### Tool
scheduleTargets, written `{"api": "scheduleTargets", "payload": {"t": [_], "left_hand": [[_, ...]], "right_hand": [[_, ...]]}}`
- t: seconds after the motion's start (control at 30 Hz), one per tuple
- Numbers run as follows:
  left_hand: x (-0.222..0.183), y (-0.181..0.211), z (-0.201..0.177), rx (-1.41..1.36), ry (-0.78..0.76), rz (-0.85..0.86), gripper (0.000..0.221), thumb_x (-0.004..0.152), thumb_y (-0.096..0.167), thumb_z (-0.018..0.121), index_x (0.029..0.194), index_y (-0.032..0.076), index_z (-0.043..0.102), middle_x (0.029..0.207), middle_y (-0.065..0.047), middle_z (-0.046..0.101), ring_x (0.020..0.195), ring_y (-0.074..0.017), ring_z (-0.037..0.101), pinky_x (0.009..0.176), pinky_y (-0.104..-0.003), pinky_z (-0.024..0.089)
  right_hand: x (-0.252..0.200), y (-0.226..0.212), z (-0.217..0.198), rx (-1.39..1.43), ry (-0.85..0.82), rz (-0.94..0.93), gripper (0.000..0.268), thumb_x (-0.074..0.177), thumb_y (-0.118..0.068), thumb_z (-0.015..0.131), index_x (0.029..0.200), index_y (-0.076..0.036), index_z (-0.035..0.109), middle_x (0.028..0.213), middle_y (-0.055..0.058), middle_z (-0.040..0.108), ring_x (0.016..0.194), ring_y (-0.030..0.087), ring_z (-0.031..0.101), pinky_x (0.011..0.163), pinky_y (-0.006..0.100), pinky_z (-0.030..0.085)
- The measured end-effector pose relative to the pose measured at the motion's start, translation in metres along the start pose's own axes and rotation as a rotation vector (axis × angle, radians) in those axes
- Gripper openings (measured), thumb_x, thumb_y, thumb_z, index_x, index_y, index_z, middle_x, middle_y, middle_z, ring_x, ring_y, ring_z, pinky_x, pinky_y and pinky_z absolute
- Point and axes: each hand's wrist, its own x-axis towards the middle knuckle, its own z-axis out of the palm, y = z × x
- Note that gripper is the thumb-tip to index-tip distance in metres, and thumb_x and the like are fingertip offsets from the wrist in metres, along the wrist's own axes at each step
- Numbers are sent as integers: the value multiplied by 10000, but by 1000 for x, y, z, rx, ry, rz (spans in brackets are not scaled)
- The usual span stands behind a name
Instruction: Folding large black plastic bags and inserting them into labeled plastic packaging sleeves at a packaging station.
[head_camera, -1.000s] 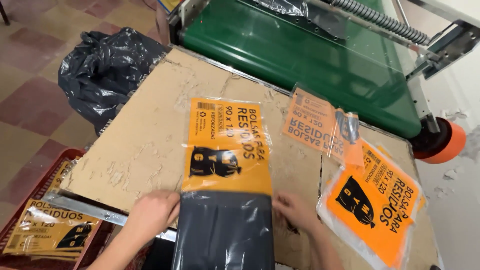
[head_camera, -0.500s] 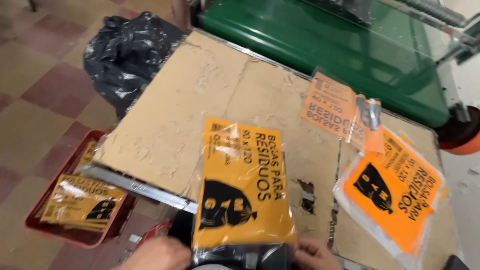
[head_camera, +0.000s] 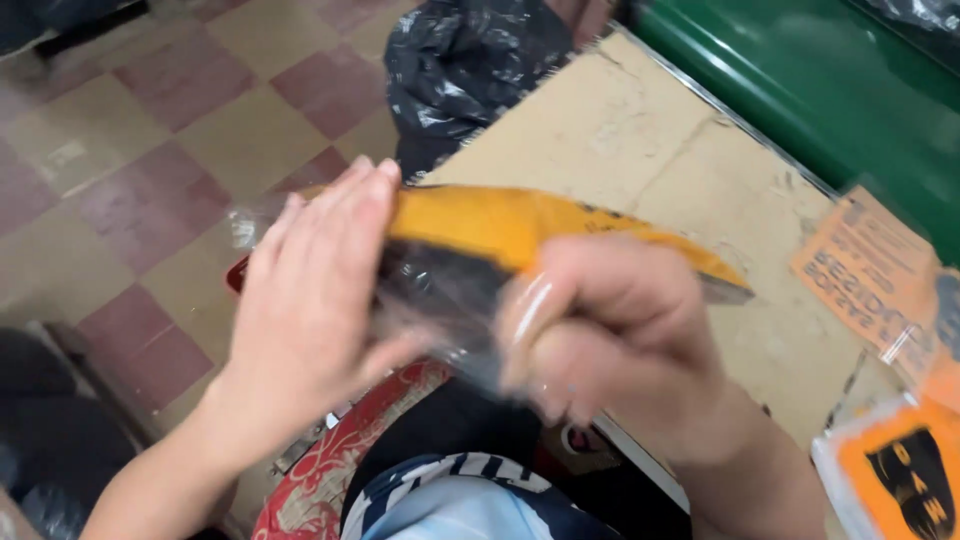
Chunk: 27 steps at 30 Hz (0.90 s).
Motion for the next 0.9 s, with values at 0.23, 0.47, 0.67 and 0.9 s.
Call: {"api": "scheduleTargets", "payload": {"t": [0.23,0.47,0.67,0.9], "left_hand": [[-74,-49,-78,-69,-56,-263,267,881,320,677,1004,88,724,781,-43,653,662,-243,562,615,-369,412],[-172,-132,-39,283,-145,-631,220,999,264,724,903,76,666,789,-86,635,788,-274,613,804,-381,460],[-158,-230,75,946,-92,-422,366,1025,433,711,760,266,521,762,73,592,756,-183,626,617,-351,366],[-63,-260,242,476,-314,-627,313,970,513,637,788,265,695,671,11,695,592,-238,676,505,-379,469]], "right_hand": [[33,13,12,105,-328,100,129,986,-60,503,925,-12,606,684,69,595,490,62,500,450,164,366],[-22,100,-76,145,-9,146,136,955,9,475,965,-12,609,656,60,565,507,103,519,469,189,438],[-135,185,-157,160,410,282,149,981,-197,603,954,-50,606,605,38,531,446,114,458,437,236,360],[-258,236,-180,54,895,552,120,978,-165,585,928,-56,591,618,97,495,503,176,417,439,277,270]]}}
